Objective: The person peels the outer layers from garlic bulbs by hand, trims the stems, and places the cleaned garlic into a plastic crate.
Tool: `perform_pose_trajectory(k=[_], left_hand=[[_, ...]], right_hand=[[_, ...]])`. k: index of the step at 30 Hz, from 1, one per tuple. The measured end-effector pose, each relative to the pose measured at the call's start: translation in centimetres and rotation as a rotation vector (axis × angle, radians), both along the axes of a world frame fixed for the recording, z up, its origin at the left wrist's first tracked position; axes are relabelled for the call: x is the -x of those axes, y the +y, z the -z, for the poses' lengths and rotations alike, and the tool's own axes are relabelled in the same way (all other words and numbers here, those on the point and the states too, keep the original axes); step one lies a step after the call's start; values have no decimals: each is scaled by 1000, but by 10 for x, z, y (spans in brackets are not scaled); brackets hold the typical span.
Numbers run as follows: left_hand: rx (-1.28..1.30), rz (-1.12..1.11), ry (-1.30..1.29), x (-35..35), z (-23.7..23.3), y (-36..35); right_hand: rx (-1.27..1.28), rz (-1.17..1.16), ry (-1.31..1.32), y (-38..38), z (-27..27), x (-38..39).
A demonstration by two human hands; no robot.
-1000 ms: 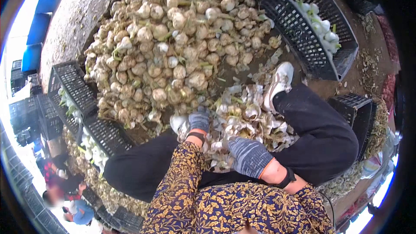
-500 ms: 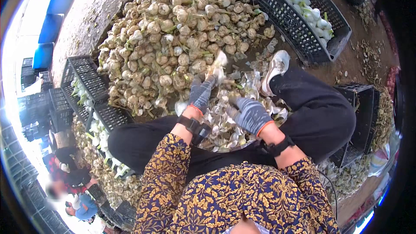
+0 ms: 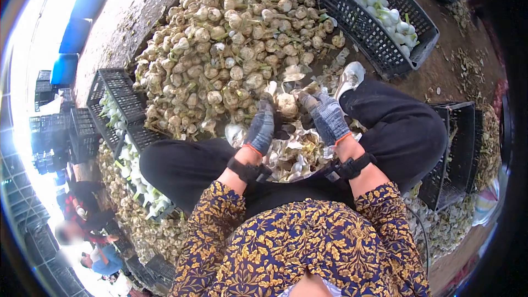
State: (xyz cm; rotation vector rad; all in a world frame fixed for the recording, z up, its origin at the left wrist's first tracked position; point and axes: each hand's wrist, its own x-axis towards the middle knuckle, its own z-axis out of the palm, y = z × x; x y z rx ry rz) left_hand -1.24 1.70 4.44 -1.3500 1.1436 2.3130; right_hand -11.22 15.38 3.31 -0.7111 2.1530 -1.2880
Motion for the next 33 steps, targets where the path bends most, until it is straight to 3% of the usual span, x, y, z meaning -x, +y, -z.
perform_pose_trajectory(k=[1, 2, 3, 4, 5, 6, 8, 10, 11, 14, 16, 17, 18, 19, 20, 22, 23, 27, 29, 30, 32, 33], left_hand=[[-21, -19, 59, -7, 18, -3], [-20, -20, 60, -12, 35, -6], [254, -126, 144, -12, 29, -5], [531, -233, 230, -12, 23, -4], [1061, 25, 356, -14, 17, 6], [1063, 22, 353, -12, 11, 15], [1129, 68, 522, -10, 7, 28], [1138, 126, 471, -12, 11, 26], [1057, 81, 459, -11, 13, 22], [926, -42, 439, -12, 8, 20], [946, -55, 483, -13, 13, 19], [1180, 44, 459, -18, 22, 17], [1180, 45, 457, -17, 16, 18], [1175, 65, 478, -13, 5, 20], [1169, 85, 500, -11, -3, 23], [1025, -4, 536, -10, -2, 26], [1048, 1, 536, -10, 1, 26], [1126, 22, 502, -11, 7, 23], [1152, 28, 494, -12, 9, 23], [1179, 34, 489, -12, 9, 22], [1147, 23, 485, -12, 9, 22], [1114, 13, 480, -13, 9, 22]], right_hand=[[2, -3, 1, -2, -13, 1], [-28, 103, -278, -5, -31, 1], [-60, 209, -559, -7, -41, -1], [-61, 205, -560, -6, -30, -2], [-66, 165, -382, -5, -8, -2], [-70, 123, -206, -4, 6, -3], [-53, 106, -268, -4, 6, -3], [-30, -229, 284, 2, -4, -2], [67, 5, -91, -3, -8, -8], [30, 73, 118, -4, 14, -12], [28, 130, 18, -5, 3, -11], [11, -73, 377, -1, 12, -10], [-5, -278, 732, 0, 17, -10], [7, -111, 34, -7, -16, -11], [6, -112, 32, -8, -15, -11], [-19, -117, -223, -10, -13, -9], [118, -34, -323, -8, -13, -15], [128, -40, -208, -7, -19, -15], [26, -210, 170, -4, -3, -13], [26, -211, 171, -2, -1, -13], [12, -356, 796, 2, 0, -13], [12, -357, 797, 3, 1, -12]])
